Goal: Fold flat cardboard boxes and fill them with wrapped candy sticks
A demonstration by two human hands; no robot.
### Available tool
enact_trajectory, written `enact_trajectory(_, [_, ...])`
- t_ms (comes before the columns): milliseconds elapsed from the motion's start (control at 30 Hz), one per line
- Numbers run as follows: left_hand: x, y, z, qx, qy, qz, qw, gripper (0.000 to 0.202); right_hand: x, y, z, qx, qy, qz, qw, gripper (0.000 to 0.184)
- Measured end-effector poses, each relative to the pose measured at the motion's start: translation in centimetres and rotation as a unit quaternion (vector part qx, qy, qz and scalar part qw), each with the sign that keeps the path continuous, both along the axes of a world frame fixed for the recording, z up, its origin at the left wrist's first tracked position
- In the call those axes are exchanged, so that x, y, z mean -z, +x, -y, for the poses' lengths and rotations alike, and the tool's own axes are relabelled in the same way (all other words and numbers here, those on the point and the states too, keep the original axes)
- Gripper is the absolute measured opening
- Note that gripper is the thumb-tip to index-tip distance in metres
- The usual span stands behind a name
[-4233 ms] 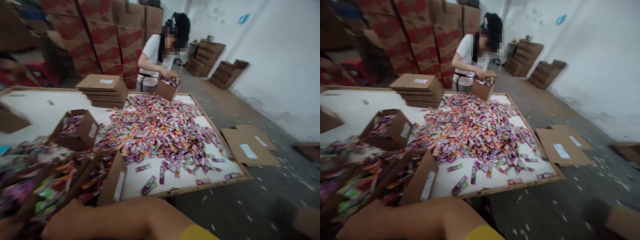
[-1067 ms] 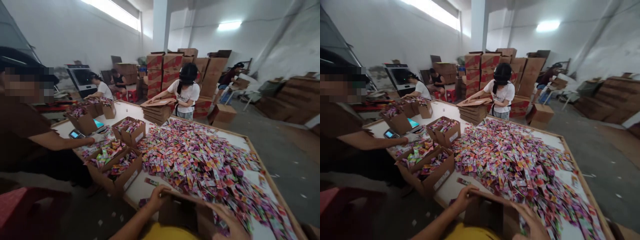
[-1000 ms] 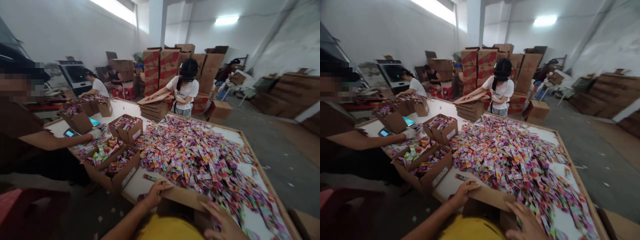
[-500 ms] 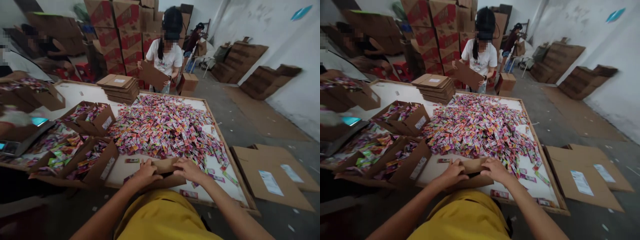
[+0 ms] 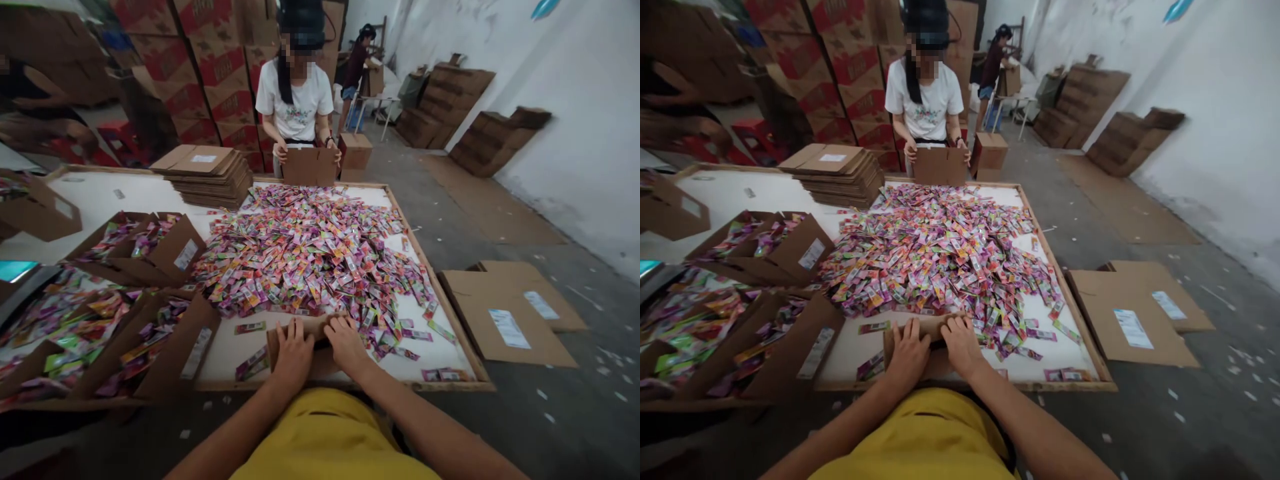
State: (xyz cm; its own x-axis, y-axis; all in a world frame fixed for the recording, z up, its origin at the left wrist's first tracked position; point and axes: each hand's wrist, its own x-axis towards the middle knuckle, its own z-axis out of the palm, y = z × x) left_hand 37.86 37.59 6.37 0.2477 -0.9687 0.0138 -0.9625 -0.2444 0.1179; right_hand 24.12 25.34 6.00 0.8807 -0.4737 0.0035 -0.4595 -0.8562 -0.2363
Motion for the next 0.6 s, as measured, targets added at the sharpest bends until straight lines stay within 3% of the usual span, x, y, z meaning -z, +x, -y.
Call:
enact_trajectory(67, [-0.3, 0.3, -0.1, 0.017, 0.017, -0.047, 0.999, 0.035, 0.4, -0.2, -0.2, 0.013, 0.025, 0.028, 0.999, 0.024])
enact_trajectory(133, [-0.9, 0.8, -0.1, 0.060, 0.048, -0.098, 0.992, 0.084, 0.5, 0.0, 0.6, 0.023, 0.089, 0.086, 0.992, 0.021])
enact_trajectory(200, [-1.7, 1.3, 0.2, 0.087, 0.093, -0.114, 0.985, 0.116, 0.4, 0.3, 2.7, 0.019, 0.222, 0.158, 0.962, 0.017])
enact_trajectory(300, [-3.1, 2.7, 0.6, 0.050, 0.113, -0.110, 0.986, 0.109, 0.9, -1.1, 8.3, 0.084, 0.449, 0.283, 0.843, 0.020])
enact_trajectory(333, [-3.5, 3.6, 0.2, 0.013, 0.098, -0.120, 0.988, 0.101, 1.4, -2.4, 10.6, 0.146, 0.484, 0.318, 0.802, 0.030])
enact_trajectory(400, [-3.6, 5.5, -1.8, -0.117, 0.037, -0.185, 0.975, 0.086, 3.4, -6.3, 15.3, 0.323, 0.483, 0.346, 0.737, 0.057])
enact_trajectory(433, [-3.3, 6.3, -3.4, -0.213, -0.004, -0.241, 0.947, 0.080, 4.8, -8.7, 17.6, 0.408, 0.467, 0.326, 0.714, 0.070])
enact_trajectory(467, [-2.9, 6.9, -5.2, -0.322, -0.046, -0.309, 0.894, 0.077, 6.3, -11.0, 19.8, 0.490, 0.463, 0.287, 0.681, 0.083])
enact_trajectory(500, [-2.2, 7.1, -7.0, -0.432, -0.089, -0.379, 0.814, 0.075, 8.0, -13.2, 21.9, 0.533, 0.466, 0.261, 0.657, 0.098])
enact_trajectory(533, [-1.4, 6.9, -8.5, -0.529, -0.120, -0.439, 0.716, 0.073, 9.5, -14.8, 23.9, 0.563, 0.474, 0.237, 0.635, 0.111])
enact_trajectory(600, [0.6, 5.4, -9.8, -0.647, -0.152, -0.504, 0.551, 0.062, 12.1, -16.0, 27.2, 0.574, 0.498, 0.222, 0.610, 0.122])
